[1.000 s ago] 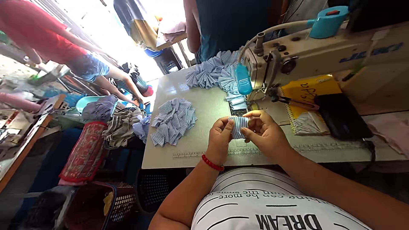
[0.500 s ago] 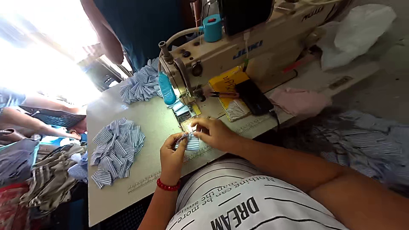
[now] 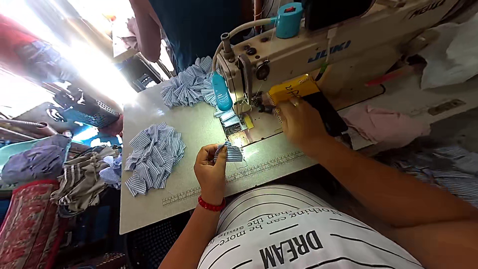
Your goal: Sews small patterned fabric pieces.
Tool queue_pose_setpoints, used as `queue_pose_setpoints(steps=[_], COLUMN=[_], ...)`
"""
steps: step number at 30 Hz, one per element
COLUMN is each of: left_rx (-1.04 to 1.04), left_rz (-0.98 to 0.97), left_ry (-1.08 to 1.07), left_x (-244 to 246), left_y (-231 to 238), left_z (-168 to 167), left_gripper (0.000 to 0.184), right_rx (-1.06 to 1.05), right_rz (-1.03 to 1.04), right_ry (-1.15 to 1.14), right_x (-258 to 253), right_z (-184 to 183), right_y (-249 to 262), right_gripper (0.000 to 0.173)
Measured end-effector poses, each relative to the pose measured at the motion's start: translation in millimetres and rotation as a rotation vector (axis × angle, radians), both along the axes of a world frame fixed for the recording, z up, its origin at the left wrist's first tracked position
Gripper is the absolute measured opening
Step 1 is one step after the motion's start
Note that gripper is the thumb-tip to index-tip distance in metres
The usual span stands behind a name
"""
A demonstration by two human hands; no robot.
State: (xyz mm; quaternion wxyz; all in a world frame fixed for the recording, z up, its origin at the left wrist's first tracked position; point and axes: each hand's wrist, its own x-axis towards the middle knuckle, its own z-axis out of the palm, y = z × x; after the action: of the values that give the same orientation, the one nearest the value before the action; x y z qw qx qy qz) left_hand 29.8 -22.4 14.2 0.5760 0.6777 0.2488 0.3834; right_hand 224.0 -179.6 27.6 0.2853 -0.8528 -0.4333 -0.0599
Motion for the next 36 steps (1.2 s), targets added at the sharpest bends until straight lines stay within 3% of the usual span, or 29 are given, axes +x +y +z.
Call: queue_pose_setpoints(steps=[2,5,7,9,26,36], left_rx=[0.051,0.083,0.092,0.092,0.074,0.051], left_rz=[0.043,0.060,0.048,0.026,-0.103,-0.108], left_ry=[-0.015,-0.061,-0.108,-0.150,-0.162,-0.084], left_x=[2,6,9,9,5,6], left_y=[-1,-4,-9,-14,-21,-12], left_z=[0,0,2,4,4,-2], left_gripper=[0.012,0.012,0.014,0.015,0.013,0.013], right_rx=[0.155,0.225,0.204,0.210,0.390,0.485], right_rz=[0.187,0.516,0.550,0.496,0.473,0.482], right_ry=[0.353,1.168,1.541,1.711,1.814,1.715], right_x=[-42,-79,-82,-81,-82,-83], right_z=[17,22,23,22,21,27], right_y=[-10,-8,-1,4,17,11], right_gripper=[0.026,0.035,0.036,0.037,0.035,0.035])
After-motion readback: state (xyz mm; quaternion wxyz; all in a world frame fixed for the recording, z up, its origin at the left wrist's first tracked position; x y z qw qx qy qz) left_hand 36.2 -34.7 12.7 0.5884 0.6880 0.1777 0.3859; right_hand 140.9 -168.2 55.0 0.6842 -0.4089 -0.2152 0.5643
